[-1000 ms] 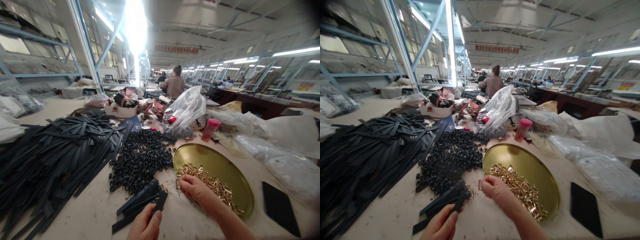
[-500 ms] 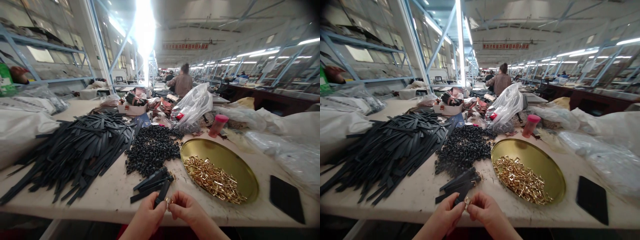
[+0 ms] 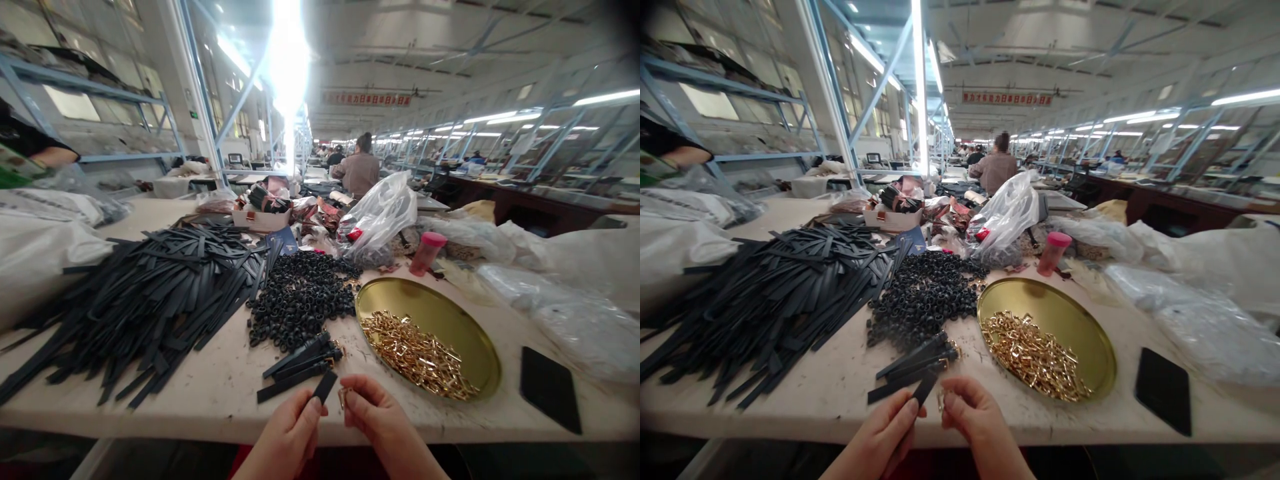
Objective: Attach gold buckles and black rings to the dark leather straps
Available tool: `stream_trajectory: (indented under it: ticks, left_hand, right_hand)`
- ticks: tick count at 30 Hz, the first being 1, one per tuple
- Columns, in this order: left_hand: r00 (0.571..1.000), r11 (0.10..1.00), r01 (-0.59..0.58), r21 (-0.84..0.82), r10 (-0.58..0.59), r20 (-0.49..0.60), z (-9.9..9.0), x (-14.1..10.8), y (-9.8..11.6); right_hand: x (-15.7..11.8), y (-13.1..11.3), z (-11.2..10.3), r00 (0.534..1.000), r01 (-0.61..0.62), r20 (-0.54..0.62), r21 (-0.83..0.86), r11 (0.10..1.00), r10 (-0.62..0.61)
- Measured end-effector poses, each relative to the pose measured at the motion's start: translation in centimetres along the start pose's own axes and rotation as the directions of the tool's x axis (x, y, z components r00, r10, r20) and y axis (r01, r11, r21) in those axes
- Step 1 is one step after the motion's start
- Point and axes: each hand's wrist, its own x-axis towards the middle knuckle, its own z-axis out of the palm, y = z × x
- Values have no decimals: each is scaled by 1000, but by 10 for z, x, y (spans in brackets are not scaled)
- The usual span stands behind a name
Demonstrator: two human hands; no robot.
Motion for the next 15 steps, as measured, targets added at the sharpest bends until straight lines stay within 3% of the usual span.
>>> stream_trajectory:
  ticks: [3, 6, 11, 15]
  left_hand:
    - [994, 972, -106, 211, 105, 16, -3, -1, -7]
    - [990, 914, -144, 378, 133, 55, -6, -2, -7]
    - [991, 881, -117, 459, 74, 111, -8, -1, 4]
    - [988, 896, -94, 434, 32, 148, -8, 2, 11]
  right_hand:
    - [2, 8, 4, 994, -67, -70, 254, 965, 88]
    - [4, 21, 7, 984, -134, -65, 350, 927, 167]
    - [9, 38, 2, 980, -137, -85, 381, 914, 182]
    - [11, 46, -1, 981, -165, -57, 280, 946, 188]
